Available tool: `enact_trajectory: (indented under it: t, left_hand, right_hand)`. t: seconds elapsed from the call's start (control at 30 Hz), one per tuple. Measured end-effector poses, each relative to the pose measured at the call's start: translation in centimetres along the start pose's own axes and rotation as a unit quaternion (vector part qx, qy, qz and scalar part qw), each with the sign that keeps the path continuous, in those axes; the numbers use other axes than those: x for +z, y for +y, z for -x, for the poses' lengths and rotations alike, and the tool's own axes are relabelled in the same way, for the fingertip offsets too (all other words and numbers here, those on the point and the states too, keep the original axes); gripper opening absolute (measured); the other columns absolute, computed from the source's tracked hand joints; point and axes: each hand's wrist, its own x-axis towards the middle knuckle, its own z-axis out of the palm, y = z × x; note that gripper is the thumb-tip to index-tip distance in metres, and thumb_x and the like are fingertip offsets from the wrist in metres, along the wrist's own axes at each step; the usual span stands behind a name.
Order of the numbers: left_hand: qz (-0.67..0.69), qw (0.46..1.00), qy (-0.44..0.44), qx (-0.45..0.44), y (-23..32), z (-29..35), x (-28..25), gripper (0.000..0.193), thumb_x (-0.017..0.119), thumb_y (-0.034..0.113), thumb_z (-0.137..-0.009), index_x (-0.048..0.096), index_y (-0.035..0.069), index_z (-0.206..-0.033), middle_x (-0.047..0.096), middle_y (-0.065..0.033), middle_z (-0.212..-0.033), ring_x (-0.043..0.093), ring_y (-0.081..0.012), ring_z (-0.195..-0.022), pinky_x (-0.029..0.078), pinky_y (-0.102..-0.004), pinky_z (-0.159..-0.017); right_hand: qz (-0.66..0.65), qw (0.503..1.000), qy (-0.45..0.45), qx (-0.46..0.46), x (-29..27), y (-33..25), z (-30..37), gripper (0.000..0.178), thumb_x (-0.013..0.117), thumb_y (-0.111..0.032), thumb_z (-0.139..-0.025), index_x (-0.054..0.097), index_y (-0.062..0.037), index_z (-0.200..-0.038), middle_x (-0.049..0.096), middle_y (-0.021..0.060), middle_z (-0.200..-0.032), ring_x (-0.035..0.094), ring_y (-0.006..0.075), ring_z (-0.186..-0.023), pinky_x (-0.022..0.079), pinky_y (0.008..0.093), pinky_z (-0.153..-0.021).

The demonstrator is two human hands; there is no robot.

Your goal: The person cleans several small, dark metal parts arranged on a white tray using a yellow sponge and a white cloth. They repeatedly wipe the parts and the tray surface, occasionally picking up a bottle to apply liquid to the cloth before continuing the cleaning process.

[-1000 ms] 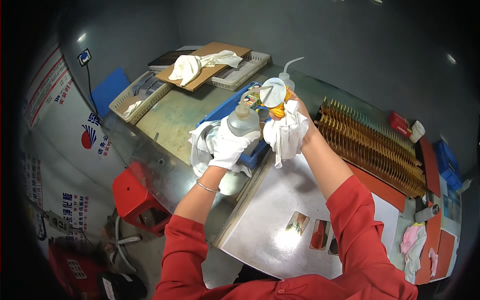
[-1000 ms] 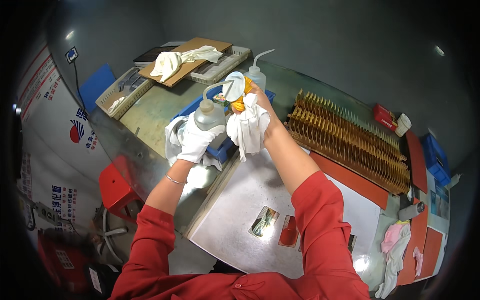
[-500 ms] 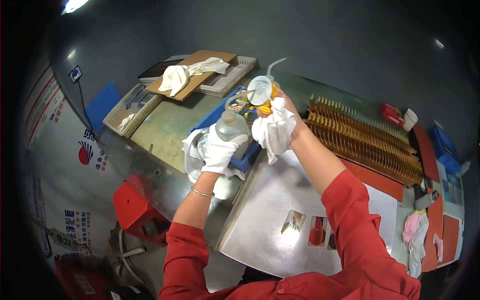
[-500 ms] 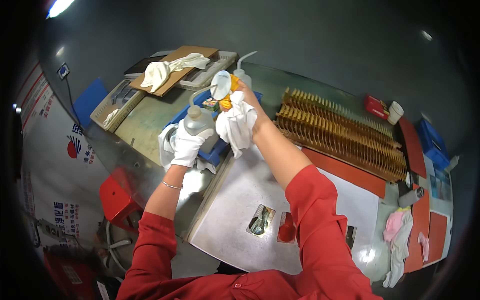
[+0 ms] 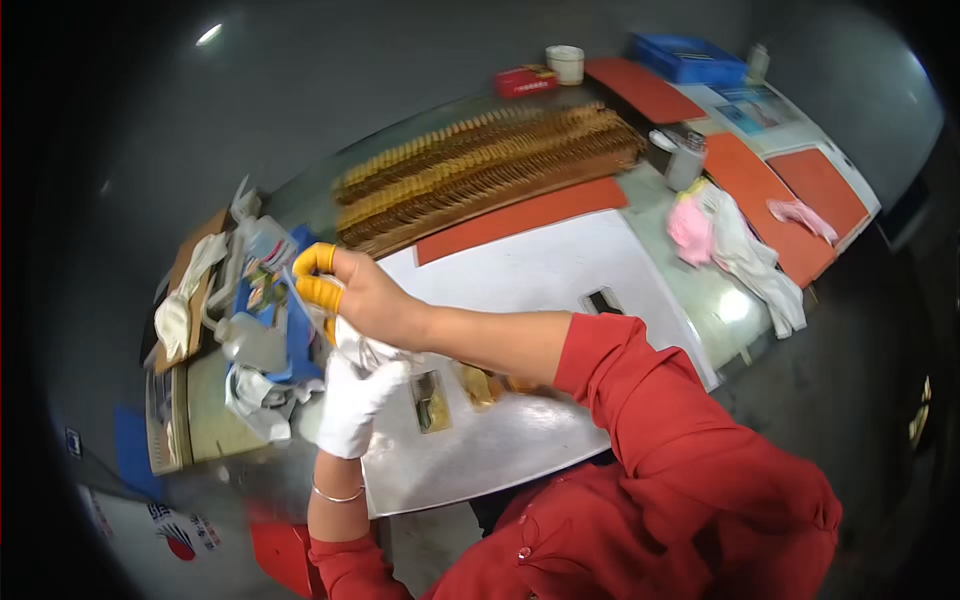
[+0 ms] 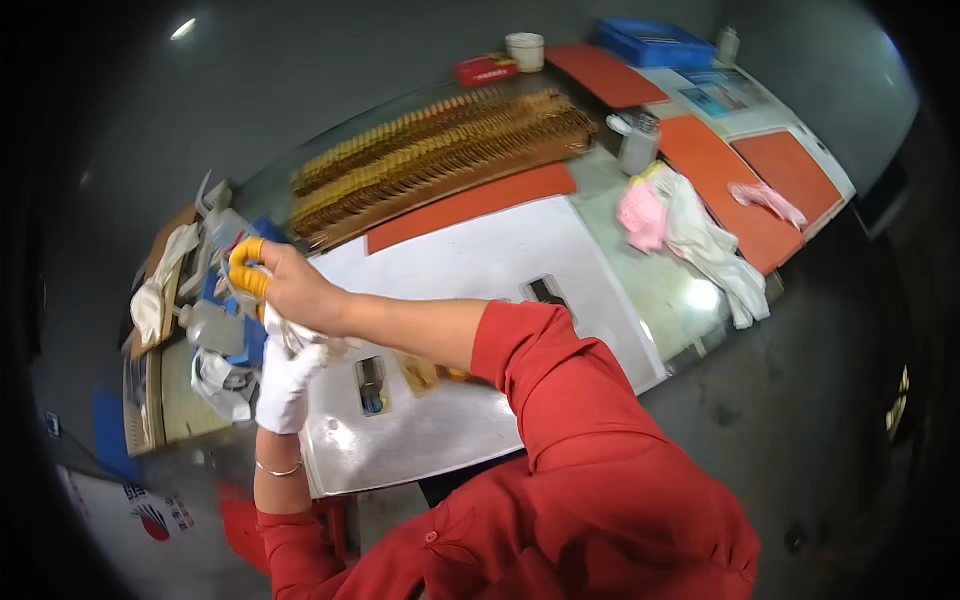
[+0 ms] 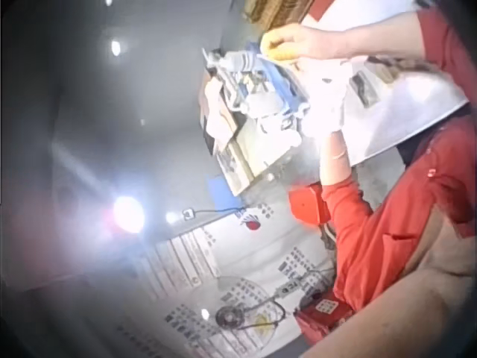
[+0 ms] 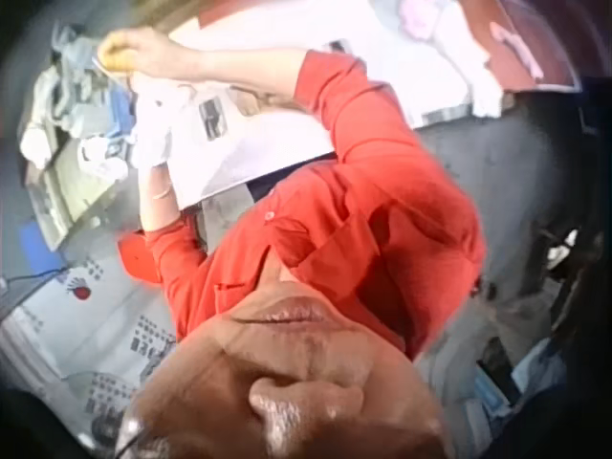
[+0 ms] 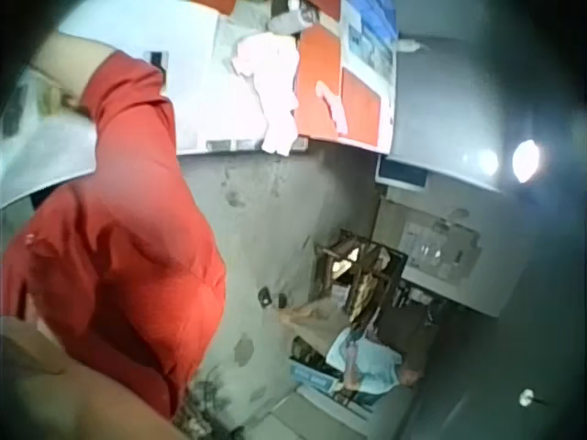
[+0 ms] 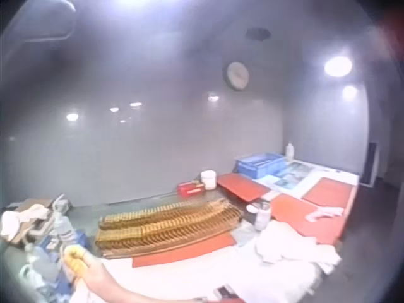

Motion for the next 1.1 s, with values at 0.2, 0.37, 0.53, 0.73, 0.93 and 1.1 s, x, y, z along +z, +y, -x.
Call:
enact_trajectory:
  t: [0.2, 0.37, 0.53, 0.73, 0.93, 1.1]
  left_hand:
    - [0.042, 0.923, -0.270, -0.270, 0.2, -1.4, 16.7, 0.026, 0.061, 0.014, -0.081, 0.052, 0.003, -0.103, 0.059, -0.0055, -0.080, 0.058, -0.0124, -0.060, 0.046, -0.0248, -0.043]
    - [-0.169, 0.846, -0.500, -0.073, -2.2, -3.7, 26.6, 0.033, 0.068, 0.033, -0.077, 0.062, 0.005, -0.095, 0.061, -0.0045, -0.071, 0.056, -0.0131, -0.062, 0.046, -0.0269, -0.060]
    - [-0.253, 0.890, -0.331, 0.186, -6.6, -15.7, 33.2, 0.040, 0.063, 0.028, -0.077, 0.056, 0.005, -0.109, 0.060, -0.0153, -0.099, 0.060, -0.0240, -0.086, 0.047, -0.0342, -0.074]
    - [-0.286, 0.841, -0.292, 0.355, -6.9, -23.1, 43.1, 0.031, 0.059, 0.013, -0.077, 0.058, 0.009, -0.108, 0.053, -0.0124, -0.113, 0.053, -0.0289, -0.102, 0.044, -0.0326, -0.087]
    - [-0.303, 0.803, -0.385, 0.339, -10.0, -26.6, 45.3, 0.026, 0.058, 0.004, -0.070, 0.065, 0.008, -0.095, 0.054, -0.0098, -0.111, 0.051, -0.0256, -0.106, 0.043, -0.0323, -0.090]
    - [-0.243, 0.844, -0.354, 0.322, -9.6, -25.2, 46.5, 0.027, 0.062, -0.003, -0.061, 0.063, 0.007, -0.087, 0.055, -0.0089, -0.100, 0.053, -0.0267, -0.096, 0.045, -0.0332, -0.083]
  right_hand:
    - [-0.076, 0.986, 0.132, 0.066, -9.1, -10.5, 14.2, 0.027, 0.055, -0.022, -0.088, 0.047, -0.0086, -0.109, 0.056, 0.0035, -0.082, 0.056, 0.0118, -0.057, 0.047, 0.0247, -0.046]
    - [0.162, 0.889, 0.422, 0.073, -18.5, -20.4, 28.5, 0.022, 0.051, -0.019, -0.089, 0.056, -0.0026, -0.102, 0.057, 0.0007, -0.072, 0.054, 0.0066, -0.061, 0.042, 0.0212, -0.050]
    - [0.433, 0.702, 0.530, 0.195, -23.9, -24.9, 34.2, 0.025, 0.055, -0.021, -0.086, 0.059, 0.0011, -0.098, 0.060, 0.0070, -0.074, 0.057, 0.0146, -0.064, 0.043, 0.0278, -0.057]
    - [0.759, 0.488, 0.371, 0.220, -34.8, -20.7, 33.5, 0.023, 0.060, -0.025, -0.076, 0.060, -0.0073, -0.090, 0.064, 0.0160, -0.081, 0.062, 0.0326, -0.072, 0.047, 0.0443, -0.064]
    - [0.769, 0.494, 0.281, 0.293, -35.2, -18.9, 31.7, 0.026, 0.055, -0.029, -0.079, 0.057, -0.0052, -0.090, 0.061, 0.0189, -0.068, 0.061, 0.0347, -0.066, 0.047, 0.0464, -0.060]
    - [0.792, 0.494, 0.233, 0.272, -33.2, -20.4, 32.7, 0.019, 0.049, -0.010, -0.076, 0.053, 0.0012, -0.091, 0.061, 0.0211, -0.071, 0.062, 0.0366, -0.068, 0.047, 0.0460, -0.060]
